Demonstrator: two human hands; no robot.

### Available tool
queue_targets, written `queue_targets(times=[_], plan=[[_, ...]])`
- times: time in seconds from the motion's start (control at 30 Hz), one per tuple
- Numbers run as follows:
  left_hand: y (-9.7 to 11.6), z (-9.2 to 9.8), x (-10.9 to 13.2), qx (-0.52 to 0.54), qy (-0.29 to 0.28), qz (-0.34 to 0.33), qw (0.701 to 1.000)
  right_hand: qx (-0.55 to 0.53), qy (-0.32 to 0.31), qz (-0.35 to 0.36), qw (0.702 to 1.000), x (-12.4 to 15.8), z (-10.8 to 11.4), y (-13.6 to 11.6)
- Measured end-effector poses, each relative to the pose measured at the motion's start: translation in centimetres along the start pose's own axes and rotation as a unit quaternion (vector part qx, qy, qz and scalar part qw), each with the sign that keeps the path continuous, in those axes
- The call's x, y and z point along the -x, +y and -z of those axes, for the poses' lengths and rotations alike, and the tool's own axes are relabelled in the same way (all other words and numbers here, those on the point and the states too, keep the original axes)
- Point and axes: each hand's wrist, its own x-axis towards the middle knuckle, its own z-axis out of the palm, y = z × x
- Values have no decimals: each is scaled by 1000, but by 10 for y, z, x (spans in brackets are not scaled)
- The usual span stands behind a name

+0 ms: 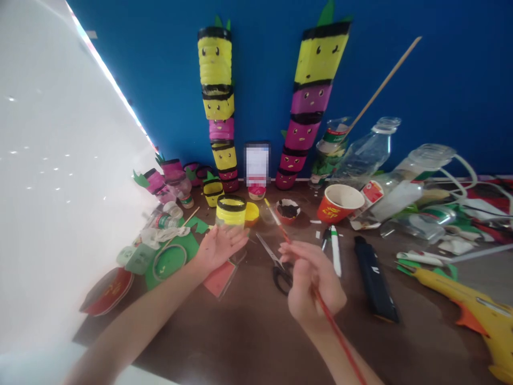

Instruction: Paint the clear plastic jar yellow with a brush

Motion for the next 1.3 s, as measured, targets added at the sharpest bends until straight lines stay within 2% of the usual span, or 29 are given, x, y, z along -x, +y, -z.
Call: queue_targets(times=[0.1,0.27,0.33,0.73,0.9,1.3], plan=[[-1,0,-1,-2,16,-16,1000,69,-18,85,994,2,0,-2],[-2,-1,-1,-36,5,-50,998,108,-127,210,963,3,-6,-6],[-3,-1,-1,-52,-4,-67,996,122,-154,241,951,3,-10,-8],[-5,-6,3,-75,-11,-103,992,163,-136,224,951,6,-18,-10],[-5,-13,3,-86,15,-114,990,147,-151,227,951,5,-17,-8],[-5,-16,3,-96,-3,-127,987,135,-147,217,955,3,-18,-9]])
